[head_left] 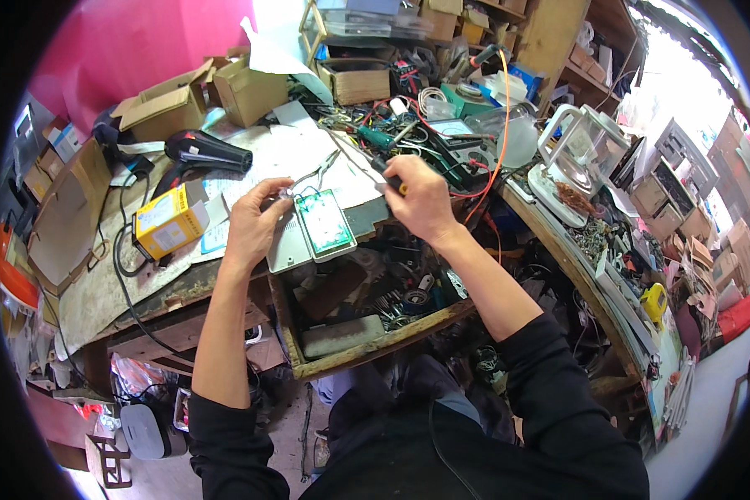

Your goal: The person opens a small yellow box and removes a white electronic device. They use a screwdriver to remove screws from the device's casing, separate the circuit board, and then reassemble the device by placing the board back and securing the casing with screws.

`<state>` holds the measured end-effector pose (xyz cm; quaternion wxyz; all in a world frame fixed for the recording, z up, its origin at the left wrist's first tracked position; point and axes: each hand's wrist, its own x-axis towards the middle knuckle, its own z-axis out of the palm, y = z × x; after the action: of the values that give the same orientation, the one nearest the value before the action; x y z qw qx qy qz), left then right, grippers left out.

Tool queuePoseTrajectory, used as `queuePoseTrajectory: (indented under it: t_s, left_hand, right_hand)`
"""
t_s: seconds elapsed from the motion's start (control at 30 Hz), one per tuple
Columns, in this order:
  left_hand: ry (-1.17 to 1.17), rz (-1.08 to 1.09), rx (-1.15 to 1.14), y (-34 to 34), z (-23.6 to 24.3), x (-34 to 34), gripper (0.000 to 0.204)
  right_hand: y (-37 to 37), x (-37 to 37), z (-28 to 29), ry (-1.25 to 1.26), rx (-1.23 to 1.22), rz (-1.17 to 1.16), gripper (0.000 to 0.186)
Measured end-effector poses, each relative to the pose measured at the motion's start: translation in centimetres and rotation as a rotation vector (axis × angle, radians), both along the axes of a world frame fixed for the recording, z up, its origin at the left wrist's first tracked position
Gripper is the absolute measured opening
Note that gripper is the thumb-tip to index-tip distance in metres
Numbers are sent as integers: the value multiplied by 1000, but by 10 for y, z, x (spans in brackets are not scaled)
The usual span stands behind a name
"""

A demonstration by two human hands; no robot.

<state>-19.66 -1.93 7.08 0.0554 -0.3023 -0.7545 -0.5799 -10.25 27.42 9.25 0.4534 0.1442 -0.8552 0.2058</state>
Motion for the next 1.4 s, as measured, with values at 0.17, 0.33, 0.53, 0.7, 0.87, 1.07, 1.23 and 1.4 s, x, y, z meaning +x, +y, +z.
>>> queuePoseTrajectory:
  t_s: [0.17,0.33,0.53,0.7,0.87,1.07,1.23,1.4]
  left_hand:
    - [88,13,8,-1,-3,-2,32]
    - [181,35,17,4,-2,-1,32]
    - [182,45,-86,2,1,-3,35]
    - [164,63,-95,0,-1,-2,32]
    - [187,84,-57,2,-4,-3,31]
    - [220,85,-34,0,-4,-4,31]
    - [187,122,26,1,-3,0,31]
    - [348,208,-36,-1,8,12,29]
  right_hand:
    - [-10,0,-6,-88,105,-45,12]
    - [-9,8,-1,-145,95,-57,14]
    - [13,-16,0,-179,-39,-172,13]
    - [33,-33,18,-516,30,-190,16]
    - [28,-37,40,-721,145,-227,23]
    - [-21,-17,42,-330,-9,28,23]
    - [-92,19,30,-427,36,117,81]
    - [-112,27,24,-577,116,-60,105]
